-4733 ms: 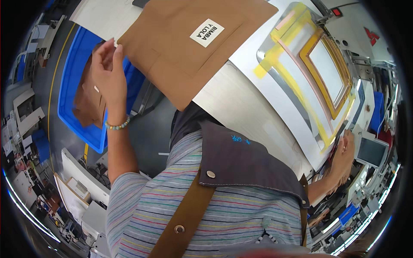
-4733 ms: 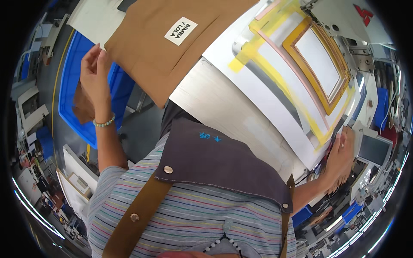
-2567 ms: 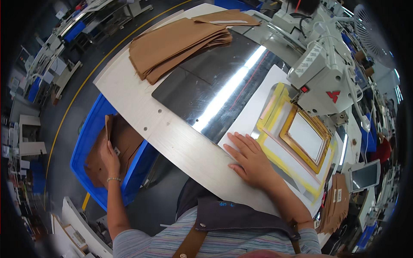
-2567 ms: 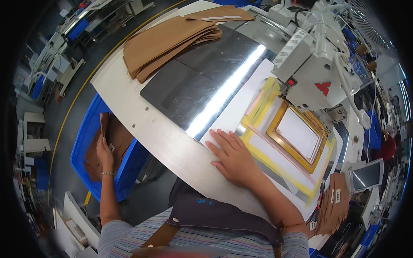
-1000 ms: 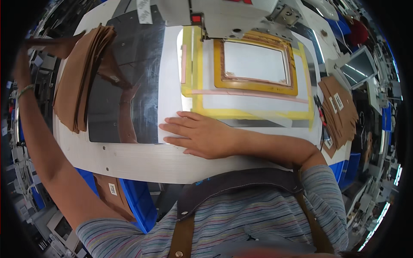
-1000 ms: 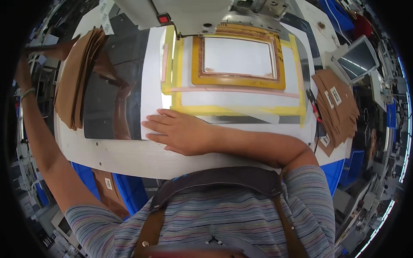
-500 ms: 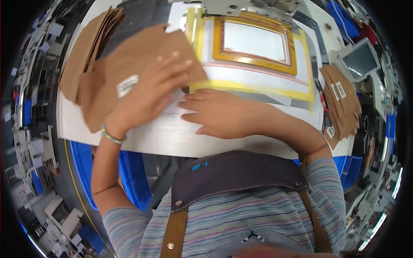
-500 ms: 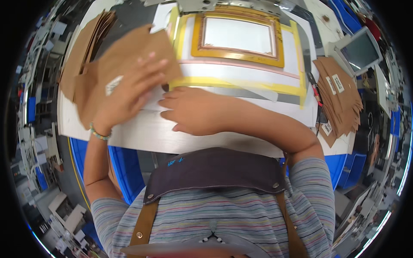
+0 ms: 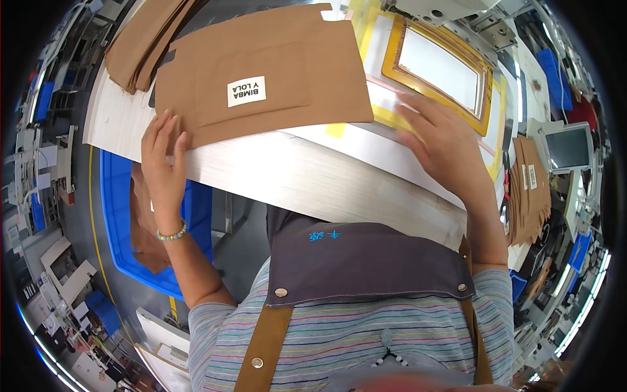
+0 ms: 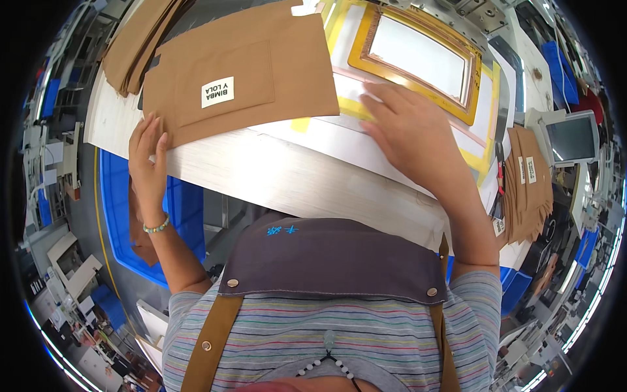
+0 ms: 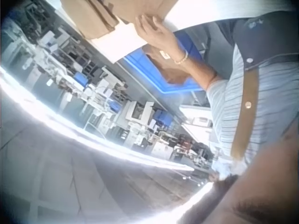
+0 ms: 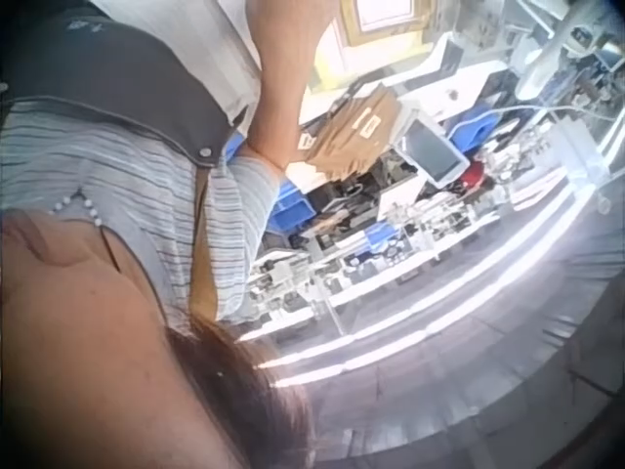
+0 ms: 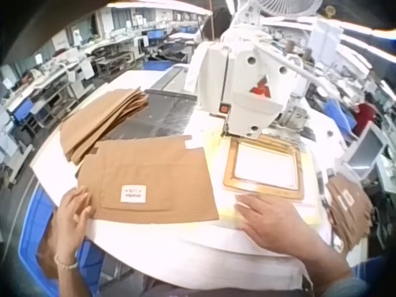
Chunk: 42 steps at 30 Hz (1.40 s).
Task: The recorder uses an automated industrial sewing machine to stitch leather pockets onto material panels.
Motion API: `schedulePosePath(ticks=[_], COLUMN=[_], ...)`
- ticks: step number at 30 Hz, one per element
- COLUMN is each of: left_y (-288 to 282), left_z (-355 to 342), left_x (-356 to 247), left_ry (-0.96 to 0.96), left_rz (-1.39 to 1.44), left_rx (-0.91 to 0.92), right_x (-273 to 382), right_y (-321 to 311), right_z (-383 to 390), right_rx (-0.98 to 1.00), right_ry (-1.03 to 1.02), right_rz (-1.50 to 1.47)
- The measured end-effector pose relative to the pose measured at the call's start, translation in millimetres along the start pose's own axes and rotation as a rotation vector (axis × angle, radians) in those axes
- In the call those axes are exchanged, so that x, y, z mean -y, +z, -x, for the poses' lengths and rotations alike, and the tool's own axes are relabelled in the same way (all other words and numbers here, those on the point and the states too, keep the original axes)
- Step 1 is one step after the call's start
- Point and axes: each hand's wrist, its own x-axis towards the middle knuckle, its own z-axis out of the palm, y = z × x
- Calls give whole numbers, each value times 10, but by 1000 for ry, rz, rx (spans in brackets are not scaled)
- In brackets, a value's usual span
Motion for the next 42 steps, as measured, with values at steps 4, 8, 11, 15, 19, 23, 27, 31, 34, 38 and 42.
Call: schedulePosePath(ticks=[4, 8, 11, 15, 19, 23, 27, 31, 34, 38, 42], left_y=[10, 60, 89, 20, -77, -106, -89, -59, -9, 61, 102], left_z=[147, 251, 246, 287, 328, 286, 274, 184, 84, 17, 86], left_x=[149, 241, 196, 180, 178, 168, 144, -13, -162, -174, -27], left_ry=[-73, -130, -124, -136, -130, 15, 109, 143, 165, 178, 98], left_rz=[-79, 24, 2, 16, 8, -49, -85, -79, -31, -75, -105], left_rx=[-26, -48, -96, -98, -80, -65, -58, -45, -28, 2, -59], right_x=[-16, -57, -153, -58, 176, 381, 350, 332, 323, 338, 350], right_y=[130, 219, 106, 75, 148, 329, 519, 577, 588, 592, 594], right_z=[135, 232, 333, 170, -188, -484, -595, -624, -612, -613, -636], right_rx=[-38, 23, 72, -51, -42, -47, -53, -78, -97, -113, -123], right_ry=[137, 97, 80, -5, -179, -258, -291, -311, -322, -311, -320], right_rz=[10, 40, -46, 25, 37, 147, 233, 280, 294, 268, 251])
